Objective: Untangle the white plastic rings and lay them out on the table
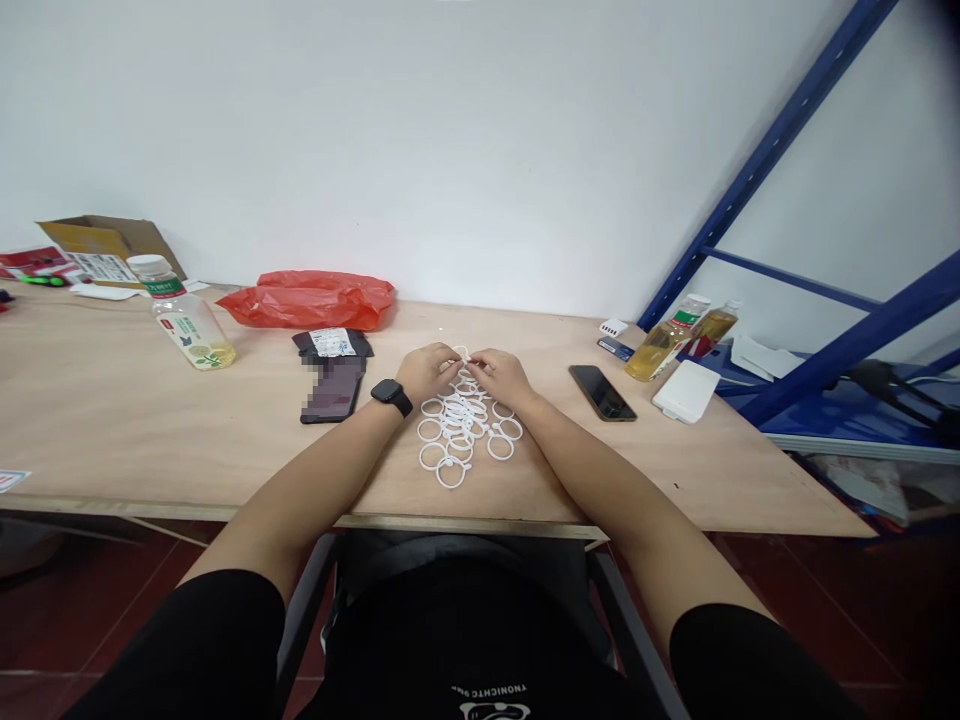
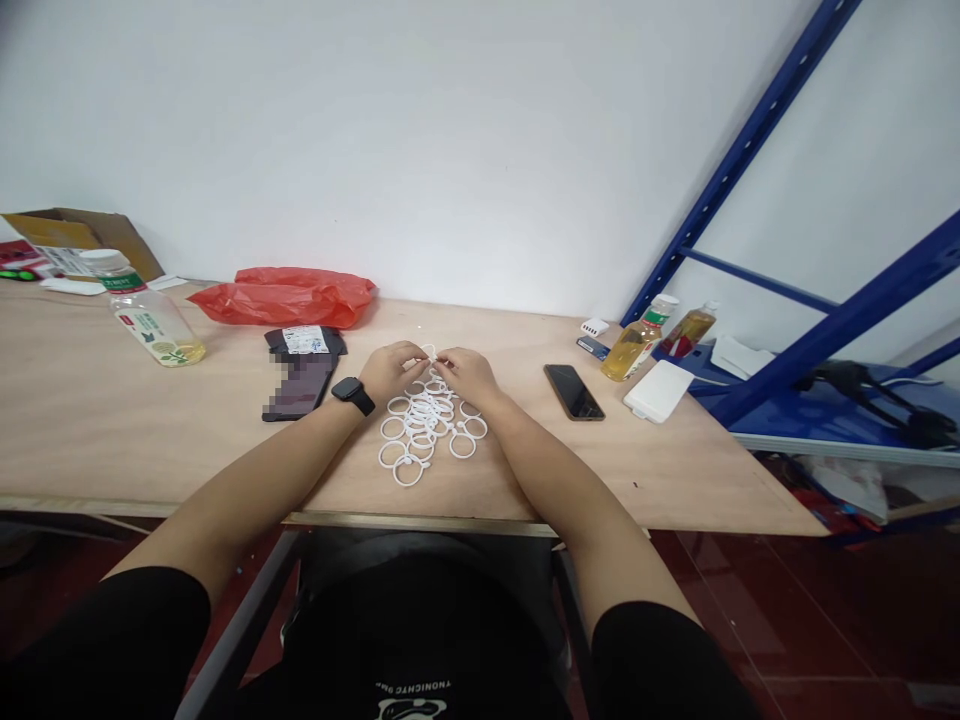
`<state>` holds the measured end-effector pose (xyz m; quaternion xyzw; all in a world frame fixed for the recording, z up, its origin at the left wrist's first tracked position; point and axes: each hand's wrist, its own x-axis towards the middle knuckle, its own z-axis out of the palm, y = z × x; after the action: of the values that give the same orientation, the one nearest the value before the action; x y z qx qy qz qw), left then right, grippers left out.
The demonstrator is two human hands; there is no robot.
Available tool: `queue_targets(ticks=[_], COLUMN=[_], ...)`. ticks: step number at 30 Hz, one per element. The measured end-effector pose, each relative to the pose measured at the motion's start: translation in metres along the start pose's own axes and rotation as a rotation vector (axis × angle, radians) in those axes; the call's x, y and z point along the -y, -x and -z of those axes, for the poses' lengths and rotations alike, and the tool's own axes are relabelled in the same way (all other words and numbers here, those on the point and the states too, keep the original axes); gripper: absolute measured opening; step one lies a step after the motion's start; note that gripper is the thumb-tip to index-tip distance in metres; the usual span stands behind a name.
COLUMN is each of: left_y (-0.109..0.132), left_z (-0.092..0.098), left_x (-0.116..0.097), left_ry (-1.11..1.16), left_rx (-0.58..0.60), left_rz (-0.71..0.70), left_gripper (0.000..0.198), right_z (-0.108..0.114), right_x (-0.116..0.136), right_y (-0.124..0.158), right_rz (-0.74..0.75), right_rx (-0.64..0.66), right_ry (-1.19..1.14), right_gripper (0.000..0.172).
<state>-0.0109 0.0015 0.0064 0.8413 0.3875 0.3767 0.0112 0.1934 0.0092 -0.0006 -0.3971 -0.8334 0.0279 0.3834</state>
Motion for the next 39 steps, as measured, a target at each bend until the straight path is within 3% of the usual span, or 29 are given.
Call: queue_targets(ticks=[9,19,24,39], left_y=[0.000,0.002,0.001,0.000], left_z=[0.002,-0.004,-0.005,-0.005], left_x=[-0.007,-0.001,0.000,0.000], left_ry=[-0.026,0.106,0.097,0.095], left_rx=[0.092,0.000,0.036,0.015], left_rz=[0.034,0.144,0.077,0.063], left_gripper=[0.033,0.027,0.025,0.025], right_z=[0.001,0.002,0.003,0.004], right_x=[0.005,0.005,0.005,0.006], right_y=[0.002,0.002,0.002,0.001], right_rz=[0.068,0.130,0.140,0.111], right_rx=[-0.040,-0.031,0.000,0.029], right_ry=[0.007,0.011,0.026,0.050], right_gripper=[0.019,0.022,0.025,0.021])
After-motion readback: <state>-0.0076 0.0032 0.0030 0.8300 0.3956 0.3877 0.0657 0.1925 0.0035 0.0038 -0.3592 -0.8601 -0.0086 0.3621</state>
